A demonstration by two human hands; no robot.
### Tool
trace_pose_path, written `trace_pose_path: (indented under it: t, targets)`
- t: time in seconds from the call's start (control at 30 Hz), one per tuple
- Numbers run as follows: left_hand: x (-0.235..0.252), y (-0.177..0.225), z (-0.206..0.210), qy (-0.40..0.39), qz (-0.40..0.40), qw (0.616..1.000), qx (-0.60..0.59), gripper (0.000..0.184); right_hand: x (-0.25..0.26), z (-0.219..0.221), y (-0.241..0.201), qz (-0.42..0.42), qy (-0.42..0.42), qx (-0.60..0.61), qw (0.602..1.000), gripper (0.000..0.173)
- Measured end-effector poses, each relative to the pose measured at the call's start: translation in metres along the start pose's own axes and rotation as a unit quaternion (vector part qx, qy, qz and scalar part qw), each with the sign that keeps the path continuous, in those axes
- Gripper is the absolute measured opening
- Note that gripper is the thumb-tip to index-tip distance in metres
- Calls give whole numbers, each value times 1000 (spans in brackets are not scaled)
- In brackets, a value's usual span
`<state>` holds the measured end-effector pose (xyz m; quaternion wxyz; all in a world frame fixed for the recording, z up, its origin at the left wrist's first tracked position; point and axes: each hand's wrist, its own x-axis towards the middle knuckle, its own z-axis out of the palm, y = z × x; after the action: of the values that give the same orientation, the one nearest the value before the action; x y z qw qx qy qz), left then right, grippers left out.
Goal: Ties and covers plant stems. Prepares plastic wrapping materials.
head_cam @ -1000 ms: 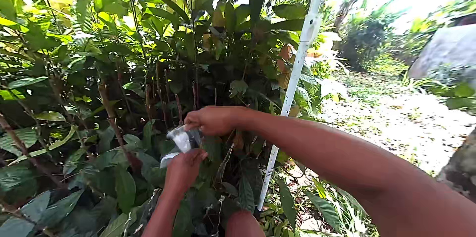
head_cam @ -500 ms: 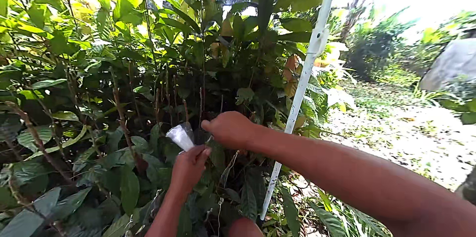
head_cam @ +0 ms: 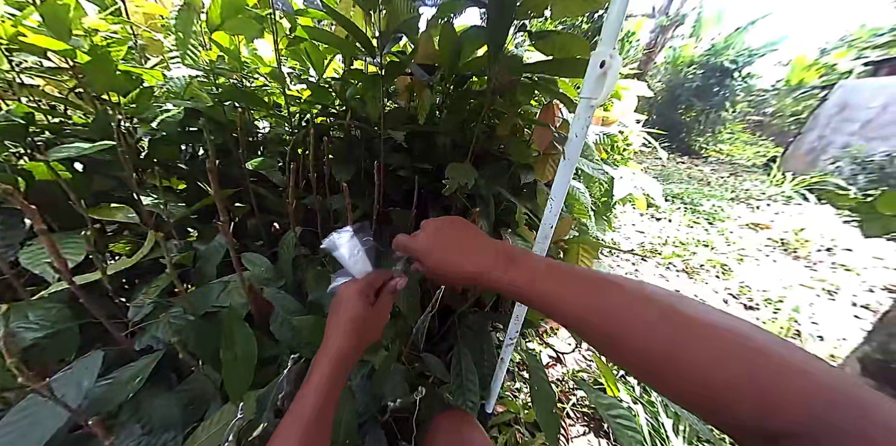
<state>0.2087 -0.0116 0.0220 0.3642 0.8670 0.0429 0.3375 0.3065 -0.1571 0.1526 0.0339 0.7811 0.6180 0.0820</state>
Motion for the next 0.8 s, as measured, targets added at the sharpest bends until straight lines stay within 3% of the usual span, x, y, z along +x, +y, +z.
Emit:
trace_pose_path:
  t: [0.07, 0.13, 0.23, 0.37, 0.43, 0.53, 0.6, 0.7, 0.8]
  targets:
    - [-2, -2, 6, 72, 39, 996, -32, 33, -2, 5, -8, -8, 42, 22, 999, 20]
    - [-3, -9, 10, 125, 85, 988, -25, 31, 0, 2, -4, 30, -1, 117, 993, 23]
    - [1, -16, 1, 151, 88, 984, -35, 28, -5, -1, 12, 51, -40, 180, 982, 25]
    - [8, -13, -5, 141, 28, 985, -94, 23, -18, -21, -15, -50, -45, 96, 993, 24]
    - [8, 0, 7, 91, -14, 990, -111, 17, -5, -27, -29, -97, -12, 11, 995, 20]
    - [3, 7, 13, 5, -15, 993, -117, 23, 28, -4, 3, -31, 29, -24, 999, 17]
    - [0, -3, -1, 41, -28, 987, -154, 26, 21, 18, -5, 8, -22, 1, 1000, 26]
    - [3, -8, -4, 107, -27, 980, -164, 19, 12, 4, -50, -59, -12, -40, 997, 23]
    - [-2, -3, 8, 89, -45, 974, -206, 14, 42, 2, -3, -77, 54, -56, 994, 15]
